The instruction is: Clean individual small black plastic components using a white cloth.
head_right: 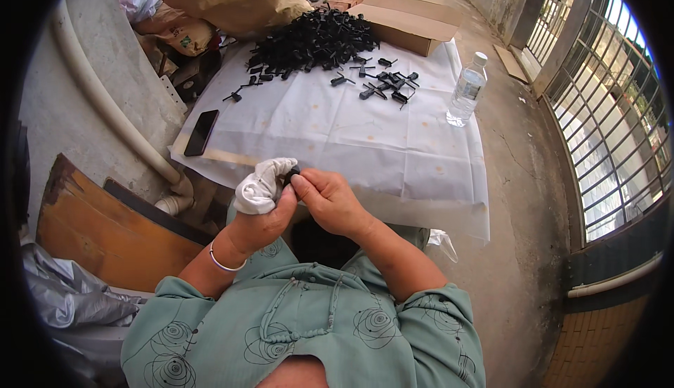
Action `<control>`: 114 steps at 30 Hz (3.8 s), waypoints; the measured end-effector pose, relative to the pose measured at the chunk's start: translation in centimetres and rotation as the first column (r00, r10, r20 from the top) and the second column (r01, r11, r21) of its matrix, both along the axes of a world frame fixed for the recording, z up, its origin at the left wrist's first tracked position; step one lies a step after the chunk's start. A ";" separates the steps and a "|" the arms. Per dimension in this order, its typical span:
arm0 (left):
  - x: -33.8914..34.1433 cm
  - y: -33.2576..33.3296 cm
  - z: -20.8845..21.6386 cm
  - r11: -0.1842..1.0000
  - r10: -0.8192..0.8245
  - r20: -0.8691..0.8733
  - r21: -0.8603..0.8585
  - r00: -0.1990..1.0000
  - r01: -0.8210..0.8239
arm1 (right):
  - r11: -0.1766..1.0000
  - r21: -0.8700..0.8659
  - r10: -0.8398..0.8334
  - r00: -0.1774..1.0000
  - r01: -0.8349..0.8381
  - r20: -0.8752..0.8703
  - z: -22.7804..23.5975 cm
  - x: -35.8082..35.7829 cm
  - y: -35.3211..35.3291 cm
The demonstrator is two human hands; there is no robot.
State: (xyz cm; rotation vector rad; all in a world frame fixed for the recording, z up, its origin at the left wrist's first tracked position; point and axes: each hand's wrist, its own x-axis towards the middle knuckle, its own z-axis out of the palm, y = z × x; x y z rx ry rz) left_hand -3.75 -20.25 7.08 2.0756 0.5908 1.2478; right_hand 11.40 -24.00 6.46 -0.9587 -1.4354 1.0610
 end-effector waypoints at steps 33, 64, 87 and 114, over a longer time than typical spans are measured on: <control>-0.2 1.6 0.5 0.930 -0.236 -0.123 -0.315 0.964 0.188 | 0.995 0.088 -0.083 0.930 0.055 0.359 1.0 0.6 0.8; 1.2 59.4 -7.6 0.764 0.484 -0.614 -0.050 0.624 -0.643 | 0.795 0.118 -0.587 0.704 0.596 0.400 -2.1 25.3 34.7; 12.2 31.5 -2.5 0.868 -0.461 -0.453 -0.407 0.763 0.283 | 0.923 -0.197 -0.252 0.905 0.331 0.343 -2.7 20.2 24.3; 5.8 14.4 -2.6 0.993 0.061 -0.177 0.111 0.982 -0.042 | 0.794 0.342 -0.482 0.178 0.503 0.858 1.3 10.3 17.2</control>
